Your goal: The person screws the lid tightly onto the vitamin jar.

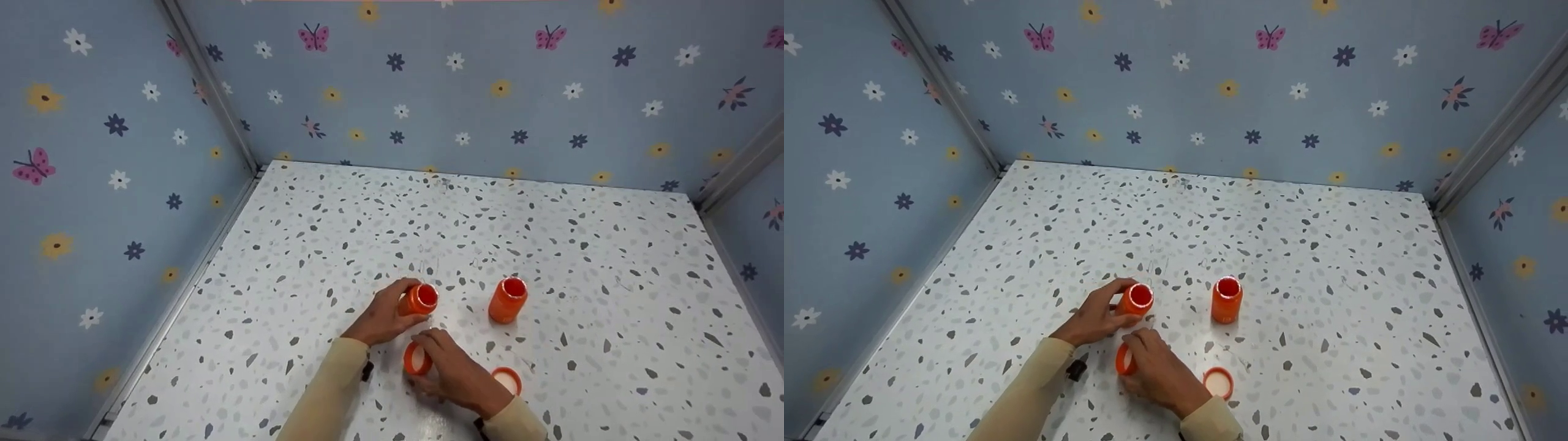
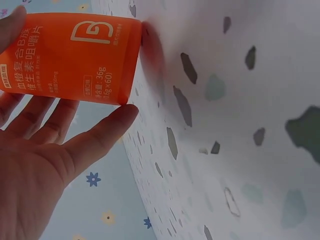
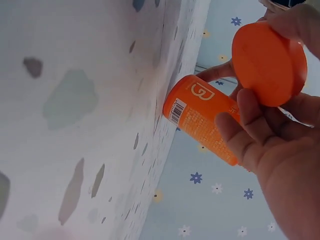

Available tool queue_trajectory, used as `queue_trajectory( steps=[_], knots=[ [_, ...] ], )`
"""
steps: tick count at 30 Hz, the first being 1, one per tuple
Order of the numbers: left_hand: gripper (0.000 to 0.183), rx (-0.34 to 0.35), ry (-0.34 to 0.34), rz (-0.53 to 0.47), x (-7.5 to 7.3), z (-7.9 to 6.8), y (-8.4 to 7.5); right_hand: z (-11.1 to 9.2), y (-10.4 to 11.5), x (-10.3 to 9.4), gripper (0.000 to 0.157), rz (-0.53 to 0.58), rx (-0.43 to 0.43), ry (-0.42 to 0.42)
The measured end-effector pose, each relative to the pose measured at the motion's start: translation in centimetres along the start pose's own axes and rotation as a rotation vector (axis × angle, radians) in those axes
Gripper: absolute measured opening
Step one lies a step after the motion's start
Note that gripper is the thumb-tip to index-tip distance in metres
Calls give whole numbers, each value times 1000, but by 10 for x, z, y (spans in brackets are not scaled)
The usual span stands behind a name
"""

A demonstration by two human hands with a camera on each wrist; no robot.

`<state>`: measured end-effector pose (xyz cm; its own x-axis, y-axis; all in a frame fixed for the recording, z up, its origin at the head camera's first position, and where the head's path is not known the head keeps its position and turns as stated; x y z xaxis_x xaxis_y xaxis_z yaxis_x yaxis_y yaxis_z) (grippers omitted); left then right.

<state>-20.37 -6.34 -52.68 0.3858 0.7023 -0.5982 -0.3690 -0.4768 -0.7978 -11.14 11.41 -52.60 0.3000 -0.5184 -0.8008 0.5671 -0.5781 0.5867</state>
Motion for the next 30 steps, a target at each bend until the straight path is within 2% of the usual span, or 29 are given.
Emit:
queue_trajectory(
  steps=[7, 12, 16, 24, 30],
  knots=[
    [59, 0, 15, -21, 2, -5, -1, -3, 0, -3, 59, 61, 42, -3],
    [58, -4, 33, -47, 3, -6, -2, -6, 0, -7, 55, 67, 100, 31],
    [59, 2, 45, -56, 3, -7, -2, -9, -1, -10, 55, 82, 97, 7],
    [59, 76, 43, -18, 3, -8, -3, -13, -4, -17, 56, 93, 67, -71],
    [58, 92, 68, -31, 3, -10, -2, -17, -5, -22, 59, 93, 105, -92]
  ],
)
Point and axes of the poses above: each hand's wrist, its own z-axis towards the middle knuckle, its own x-axis out of the palm, y = z × x, the point moved 1 cm from there along z, towards the middle knuckle, and after that the axes turned 3 degrees about y, right-handed, at the moved point
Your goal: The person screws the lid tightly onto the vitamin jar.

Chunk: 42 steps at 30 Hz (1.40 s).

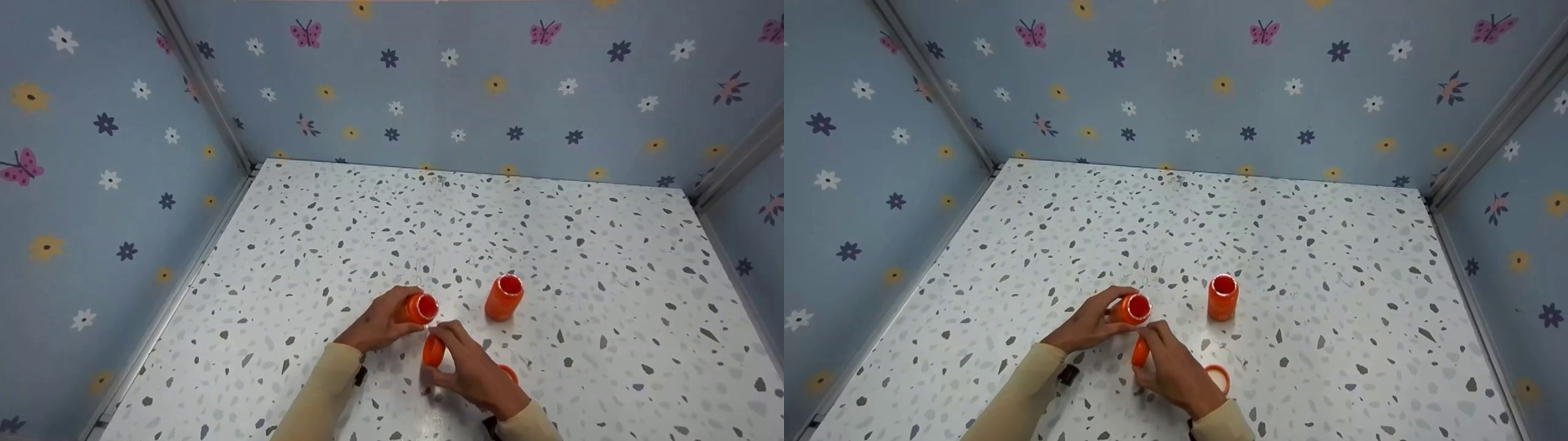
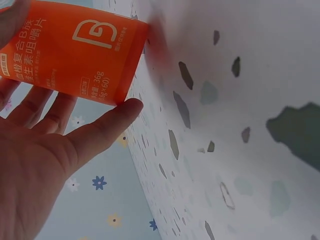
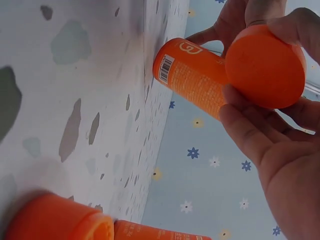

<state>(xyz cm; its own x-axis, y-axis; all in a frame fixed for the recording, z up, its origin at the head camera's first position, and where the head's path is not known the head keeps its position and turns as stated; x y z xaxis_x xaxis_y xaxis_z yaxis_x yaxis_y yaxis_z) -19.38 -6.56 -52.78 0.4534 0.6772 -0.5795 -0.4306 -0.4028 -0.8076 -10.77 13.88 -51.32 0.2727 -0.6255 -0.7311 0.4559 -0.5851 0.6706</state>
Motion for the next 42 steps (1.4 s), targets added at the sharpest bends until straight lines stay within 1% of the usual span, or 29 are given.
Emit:
queue_trajectory(
  steps=[4, 7, 10, 14, 17, 24, 26, 33, 37, 42],
  knots=[
    [58, 15, 11, -3, -1, -1, 0, -1, -1, -3, 62, -6, 46, -7],
    [58, 32, 15, 2, -2, -2, 0, -2, -2, -5, 62, -17, 52, -37],
    [57, 44, 23, 0, -2, -4, 0, -3, -4, -6, 60, -24, 26, -94],
    [56, 50, 38, -9, -2, -7, -2, -5, -7, -8, 59, -22, -35, -172],
    [56, 50, 48, -3, -1, -9, -3, -5, -8, -9, 58, -33, -63, -208],
    [54, 105, 46, 28, 2, -12, -5, -4, -9, -10, 57, -114, -97, -270],
    [54, 105, 54, 32, 2, -12, -6, -4, -9, -11, 57, -124, -95, -278],
    [54, 41, 91, 40, 4, -14, -11, -4, -6, -11, 58, -130, -64, -278],
    [53, 44, 97, 50, 5, -14, -13, -3, -5, -11, 60, -126, -58, -275],
    [54, 45, 104, 66, 6, -15, -14, -3, -4, -11, 62, -146, -57, -269]
  ],
)
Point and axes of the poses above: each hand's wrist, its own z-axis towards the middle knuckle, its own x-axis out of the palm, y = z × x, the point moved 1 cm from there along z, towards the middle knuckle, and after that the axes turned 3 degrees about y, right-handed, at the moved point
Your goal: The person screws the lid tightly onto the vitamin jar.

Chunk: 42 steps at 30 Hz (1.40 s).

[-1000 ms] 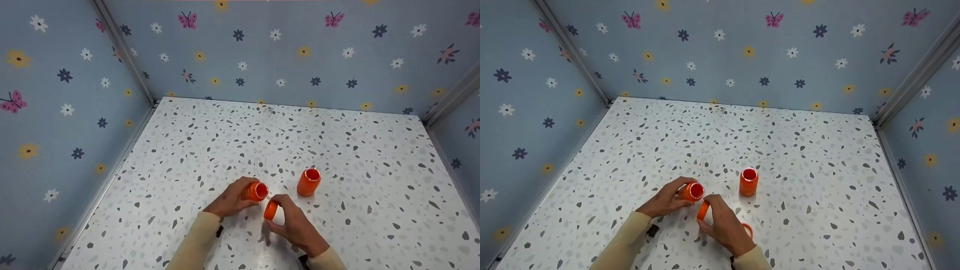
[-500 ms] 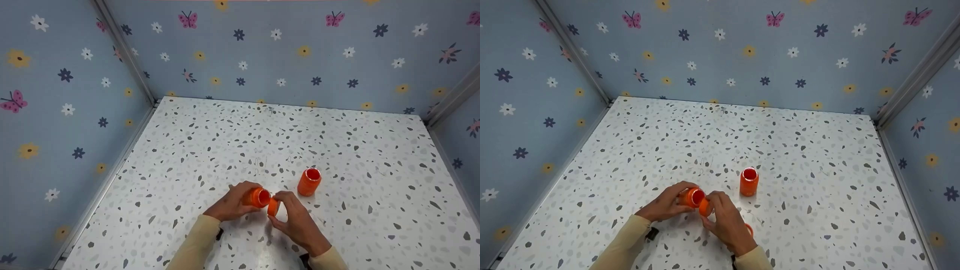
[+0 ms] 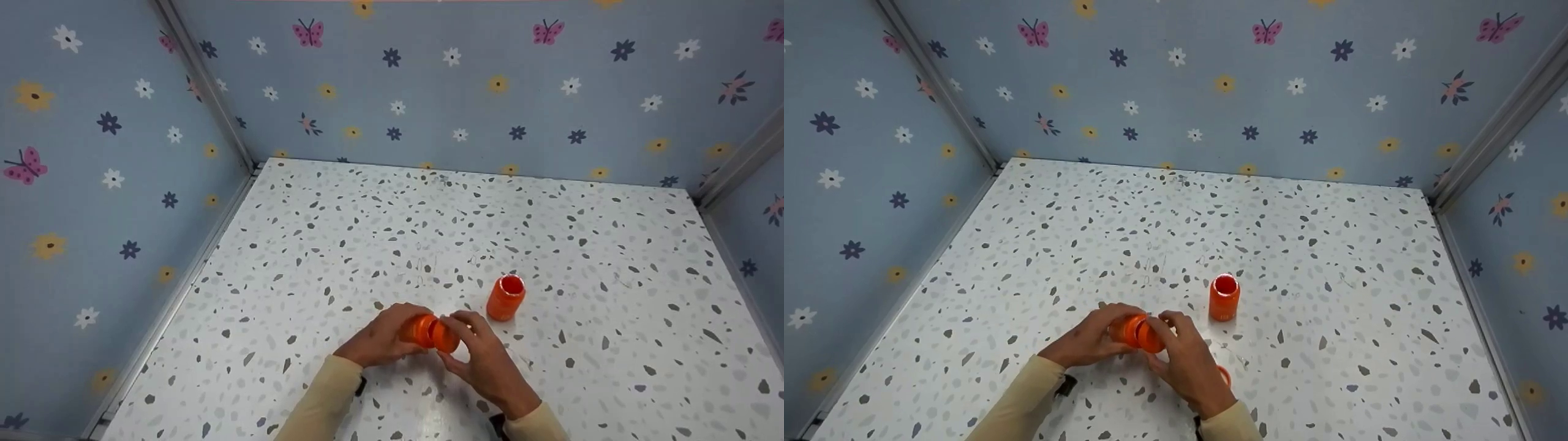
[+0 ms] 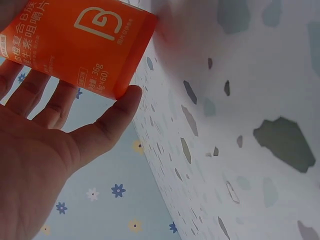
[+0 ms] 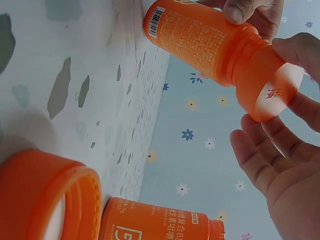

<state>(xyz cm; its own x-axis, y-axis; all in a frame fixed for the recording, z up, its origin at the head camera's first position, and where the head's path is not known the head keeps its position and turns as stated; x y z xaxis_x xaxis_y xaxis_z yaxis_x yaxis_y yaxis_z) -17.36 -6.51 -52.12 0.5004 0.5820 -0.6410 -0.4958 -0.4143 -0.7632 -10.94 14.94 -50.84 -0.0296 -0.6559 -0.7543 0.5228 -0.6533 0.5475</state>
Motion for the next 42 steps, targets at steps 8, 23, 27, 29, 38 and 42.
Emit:
queue_trajectory(
  steps=[8, 23, 27, 29, 38, 42],
  knots=[
    [55, 41, -11, 65, 2, -2, -3, -1, -1, 1, 63, -4, -10, -7],
    [54, 16, 9, 71, 2, -1, -6, 0, 1, 4, 62, 11, 34, 41],
    [54, 9, 11, 72, 3, 0, -6, 0, 1, 4, 63, 11, 35, 51],
    [55, 9, 13, 73, 4, 0, -6, 1, 1, 5, 63, 10, 41, 59],
    [54, 14, 14, 80, 3, -2, -8, 1, 1, 5, 62, -4, 32, 56],
    [53, -2, 19, 77, 3, -2, -9, 1, 1, 4, 59, -9, 19, 39]
  ],
)
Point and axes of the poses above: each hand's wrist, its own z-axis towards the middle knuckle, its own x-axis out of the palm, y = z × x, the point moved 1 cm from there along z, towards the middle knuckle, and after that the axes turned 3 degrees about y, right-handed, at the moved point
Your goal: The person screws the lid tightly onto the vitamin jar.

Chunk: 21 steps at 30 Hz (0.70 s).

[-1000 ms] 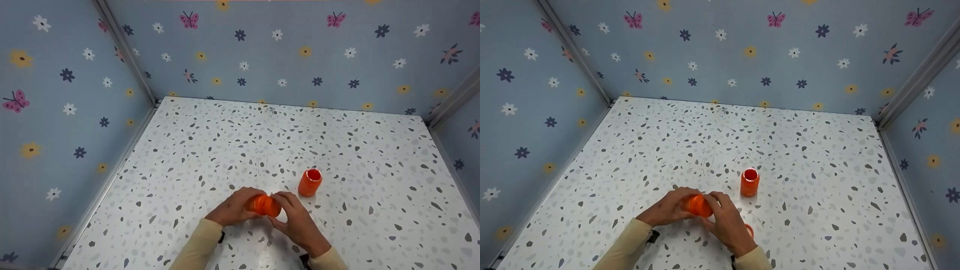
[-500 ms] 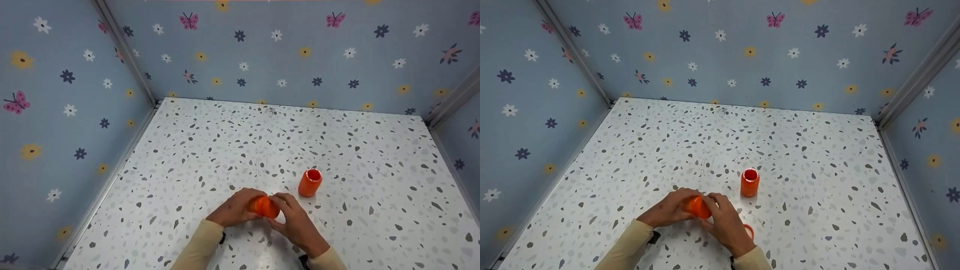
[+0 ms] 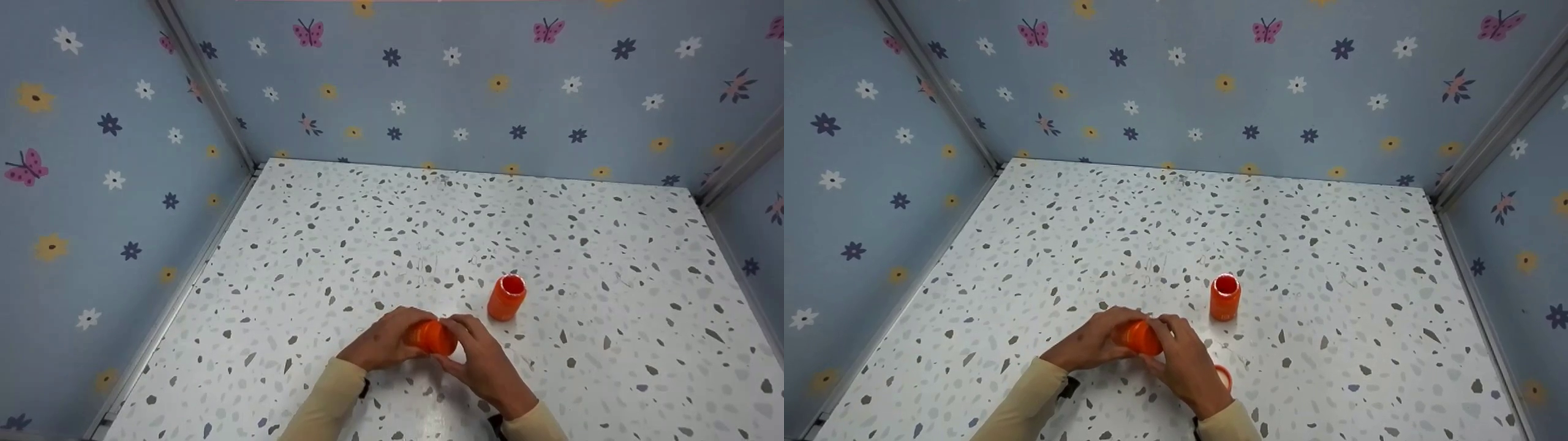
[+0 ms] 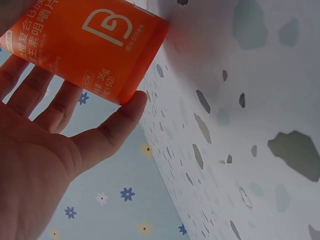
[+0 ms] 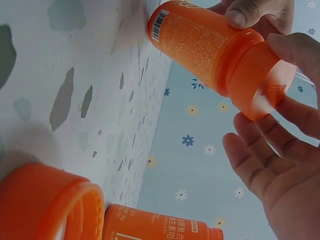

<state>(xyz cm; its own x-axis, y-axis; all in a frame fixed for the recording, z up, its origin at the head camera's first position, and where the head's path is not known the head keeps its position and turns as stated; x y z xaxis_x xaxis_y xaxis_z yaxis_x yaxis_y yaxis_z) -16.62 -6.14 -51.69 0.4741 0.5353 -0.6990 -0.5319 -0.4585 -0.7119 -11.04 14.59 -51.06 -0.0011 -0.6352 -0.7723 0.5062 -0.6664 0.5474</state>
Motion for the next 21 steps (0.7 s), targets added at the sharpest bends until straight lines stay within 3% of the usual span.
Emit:
queue_trajectory(
  steps=[8, 16, 21],
  knots=[
    [52, -13, 9, 17, 1, 0, -1, 2, 0, -2, 58, 38, 88, 43],
    [53, -39, 16, 17, 1, -1, -2, 2, 3, -3, 50, 40, 117, 69],
    [53, -27, 15, 14, 0, 0, -2, 4, 5, -5, 54, 62, 136, 127]
  ],
)
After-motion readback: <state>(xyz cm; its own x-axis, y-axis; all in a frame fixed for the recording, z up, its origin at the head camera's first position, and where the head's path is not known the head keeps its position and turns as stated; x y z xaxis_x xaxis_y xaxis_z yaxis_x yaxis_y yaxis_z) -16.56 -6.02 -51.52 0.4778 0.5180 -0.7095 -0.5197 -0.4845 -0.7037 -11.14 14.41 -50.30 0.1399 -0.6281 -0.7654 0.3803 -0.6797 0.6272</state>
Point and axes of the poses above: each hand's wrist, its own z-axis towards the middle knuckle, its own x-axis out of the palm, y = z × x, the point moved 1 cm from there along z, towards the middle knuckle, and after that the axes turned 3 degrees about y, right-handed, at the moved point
